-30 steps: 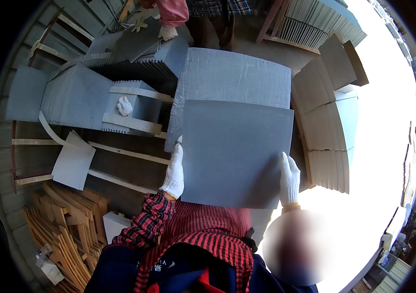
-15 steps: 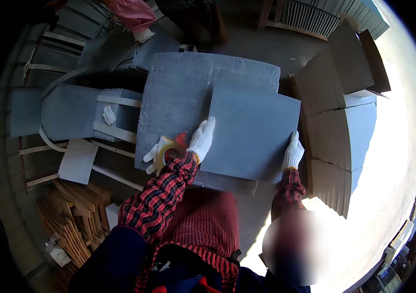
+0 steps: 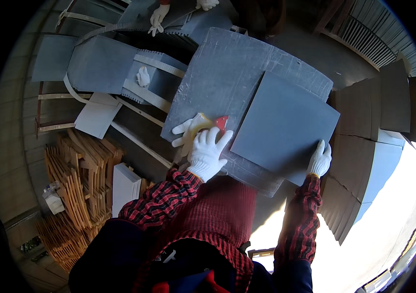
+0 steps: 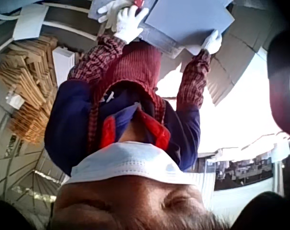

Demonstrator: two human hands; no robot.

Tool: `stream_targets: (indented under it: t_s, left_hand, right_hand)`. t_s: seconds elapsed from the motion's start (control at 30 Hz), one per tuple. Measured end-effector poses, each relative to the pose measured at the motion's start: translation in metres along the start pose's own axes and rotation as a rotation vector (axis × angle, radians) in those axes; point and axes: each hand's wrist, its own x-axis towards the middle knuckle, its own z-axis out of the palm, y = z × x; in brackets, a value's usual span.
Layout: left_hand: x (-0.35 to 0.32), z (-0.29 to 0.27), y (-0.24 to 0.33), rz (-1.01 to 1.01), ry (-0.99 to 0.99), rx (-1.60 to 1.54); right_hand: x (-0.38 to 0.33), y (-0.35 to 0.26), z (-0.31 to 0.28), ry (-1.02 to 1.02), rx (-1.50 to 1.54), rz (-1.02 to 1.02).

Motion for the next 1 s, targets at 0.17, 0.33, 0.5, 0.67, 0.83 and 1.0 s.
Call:
stream_targets:
  t_s: [0.17,0.33,0.5,0.67,0.83,1.0]
  left_hand:
    - [0.001,0.033,-0.003,-0.150,0.023,-0.179]
    - [-0.005,0.033,-0.025,-0.021,0.185,-0.454]
    - [-0.003,-0.025,-0.073,0.077,0.394,-0.630]
    - [0.048,-0.062,-0.135,0.140,0.353,-0.447]
    - [0.087,-0.014,-0.177,0.248,0.313,-0.320]
    - [0.067,0.010,-0.167,0.242,0.238,-0.222]
  right_hand:
    - [-0.095,-0.056,-0.030,0.300,-0.115,-0.407]
    - [-0.213,-0.073,-0.022,-0.121,0.202,-0.395]
    - [-0.313,-0.139,0.040,-0.409,0.087,-0.619]
    - [-0.323,-0.226,0.136,-0.339,-0.078,-0.816]
    - [-0.328,-0.200,0.143,-0.244,0.103,-0.908]
    - [-0.309,-0.185,0.048,0.149,0.114,-0.629]
